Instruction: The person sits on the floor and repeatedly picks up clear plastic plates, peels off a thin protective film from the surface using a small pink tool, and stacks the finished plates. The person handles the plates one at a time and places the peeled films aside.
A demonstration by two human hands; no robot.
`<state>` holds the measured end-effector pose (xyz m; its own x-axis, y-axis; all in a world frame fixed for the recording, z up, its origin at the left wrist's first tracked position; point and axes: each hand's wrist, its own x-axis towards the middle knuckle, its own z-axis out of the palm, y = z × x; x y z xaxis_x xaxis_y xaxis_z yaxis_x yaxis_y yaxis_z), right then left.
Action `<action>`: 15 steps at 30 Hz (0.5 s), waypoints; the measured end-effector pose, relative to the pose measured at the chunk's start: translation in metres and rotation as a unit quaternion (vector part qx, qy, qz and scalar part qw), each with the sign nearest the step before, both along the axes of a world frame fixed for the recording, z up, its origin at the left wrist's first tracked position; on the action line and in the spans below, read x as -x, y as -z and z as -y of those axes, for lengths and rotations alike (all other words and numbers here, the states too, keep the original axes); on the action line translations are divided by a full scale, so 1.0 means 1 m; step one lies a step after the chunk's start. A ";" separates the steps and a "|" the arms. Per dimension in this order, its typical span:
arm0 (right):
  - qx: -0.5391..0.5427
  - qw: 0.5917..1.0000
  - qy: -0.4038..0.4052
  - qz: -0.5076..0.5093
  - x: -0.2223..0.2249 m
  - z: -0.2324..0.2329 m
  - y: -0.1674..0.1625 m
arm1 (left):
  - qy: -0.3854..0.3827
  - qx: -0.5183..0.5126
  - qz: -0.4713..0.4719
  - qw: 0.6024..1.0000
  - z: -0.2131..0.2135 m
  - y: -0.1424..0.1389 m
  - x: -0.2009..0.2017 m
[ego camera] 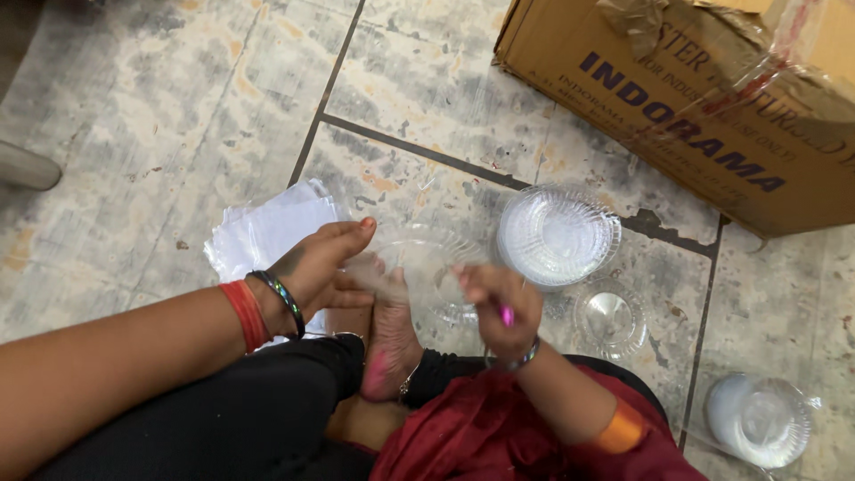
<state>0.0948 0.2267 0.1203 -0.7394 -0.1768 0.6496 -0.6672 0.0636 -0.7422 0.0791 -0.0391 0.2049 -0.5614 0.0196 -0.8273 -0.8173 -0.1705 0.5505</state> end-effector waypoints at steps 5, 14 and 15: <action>-0.032 0.991 -0.038 -0.122 -0.011 -0.010 -0.010 | 0.053 -0.035 -0.117 0.991 0.000 -0.002 0.001; 0.362 0.851 -0.142 0.354 0.039 -0.041 -0.026 | 0.128 -0.021 -0.291 0.948 -0.018 -0.028 0.006; 0.344 0.851 -0.131 0.375 0.039 -0.042 -0.024 | 0.123 -0.034 -0.307 0.943 -0.021 -0.030 0.007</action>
